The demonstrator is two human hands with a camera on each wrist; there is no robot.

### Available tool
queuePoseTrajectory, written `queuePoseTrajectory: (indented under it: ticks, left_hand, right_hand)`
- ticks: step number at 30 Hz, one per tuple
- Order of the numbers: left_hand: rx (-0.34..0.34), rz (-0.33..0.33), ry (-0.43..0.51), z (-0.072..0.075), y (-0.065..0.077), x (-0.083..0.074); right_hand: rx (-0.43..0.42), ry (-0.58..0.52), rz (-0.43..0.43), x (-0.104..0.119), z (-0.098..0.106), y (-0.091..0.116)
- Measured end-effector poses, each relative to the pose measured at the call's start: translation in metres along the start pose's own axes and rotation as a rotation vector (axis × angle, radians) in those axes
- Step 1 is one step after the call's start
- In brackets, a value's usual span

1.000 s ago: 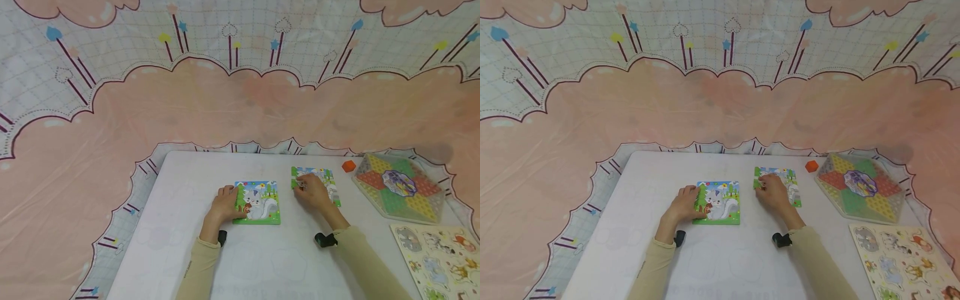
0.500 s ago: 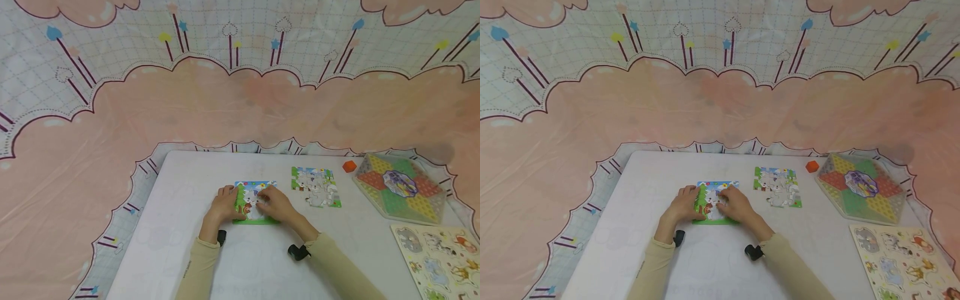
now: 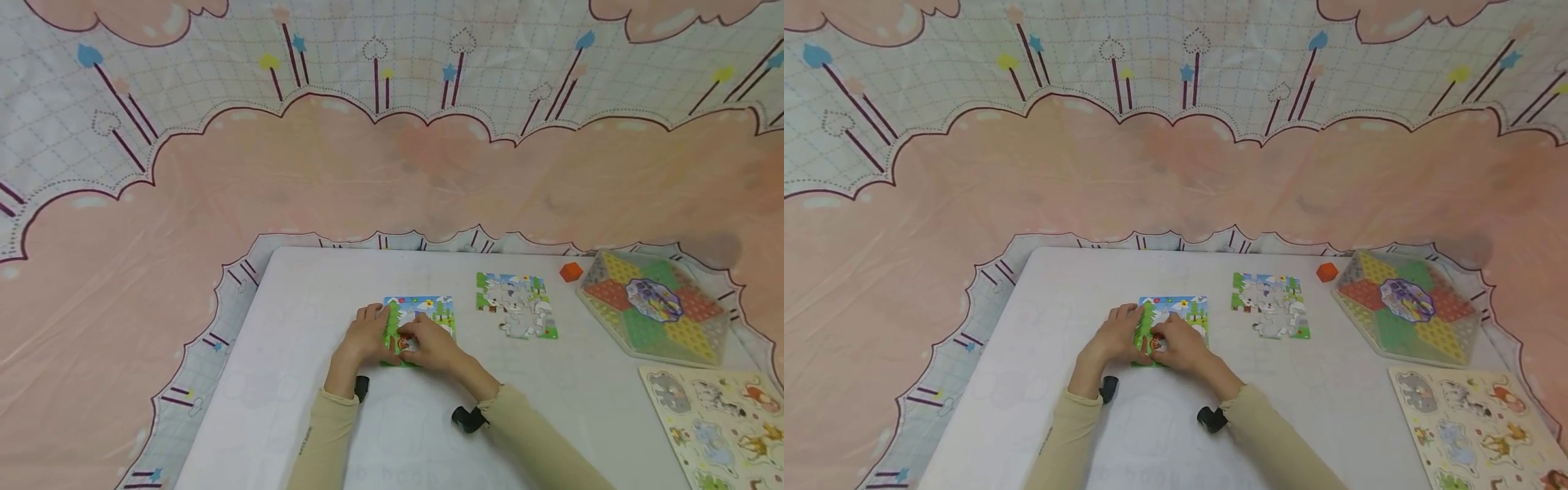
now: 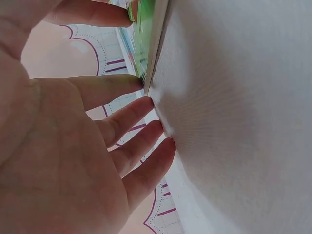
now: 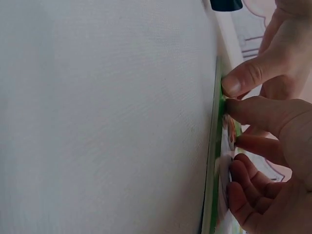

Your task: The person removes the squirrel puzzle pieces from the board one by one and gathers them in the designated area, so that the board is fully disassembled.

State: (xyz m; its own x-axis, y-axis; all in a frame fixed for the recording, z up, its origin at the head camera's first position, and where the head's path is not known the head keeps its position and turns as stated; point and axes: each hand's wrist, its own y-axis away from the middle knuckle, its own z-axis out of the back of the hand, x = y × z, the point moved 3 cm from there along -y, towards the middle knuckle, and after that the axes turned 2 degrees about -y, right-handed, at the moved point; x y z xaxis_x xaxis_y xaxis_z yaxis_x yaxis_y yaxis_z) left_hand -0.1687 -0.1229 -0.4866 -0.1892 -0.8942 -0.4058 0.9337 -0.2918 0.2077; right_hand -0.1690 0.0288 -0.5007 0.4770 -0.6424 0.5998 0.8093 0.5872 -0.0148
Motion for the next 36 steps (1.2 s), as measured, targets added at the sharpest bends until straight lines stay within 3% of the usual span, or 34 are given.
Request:
queuePoseTrajectory:
  ticks: [7, 18, 25, 36]
  left_hand:
    - [0.005, -0.002, 0.000, 0.002, 0.001, 0.000]
    - [0.016, 0.004, -0.004, 0.002, 0.001, -0.002]
    - [0.013, 0.000, -0.009, 0.001, 0.000, -0.001]
    - [0.022, 0.014, -0.004, -0.001, 0.001, -0.001]
  right_hand:
    - [-0.014, -0.079, -0.030, 0.000, 0.000, -0.002]
    - [-0.089, -0.330, -0.009, 0.001, 0.002, -0.002]
    - [-0.159, -0.409, -0.010, -0.009, 0.017, 0.004]
    - [-0.283, -0.413, -0.093, -0.045, 0.054, 0.025]
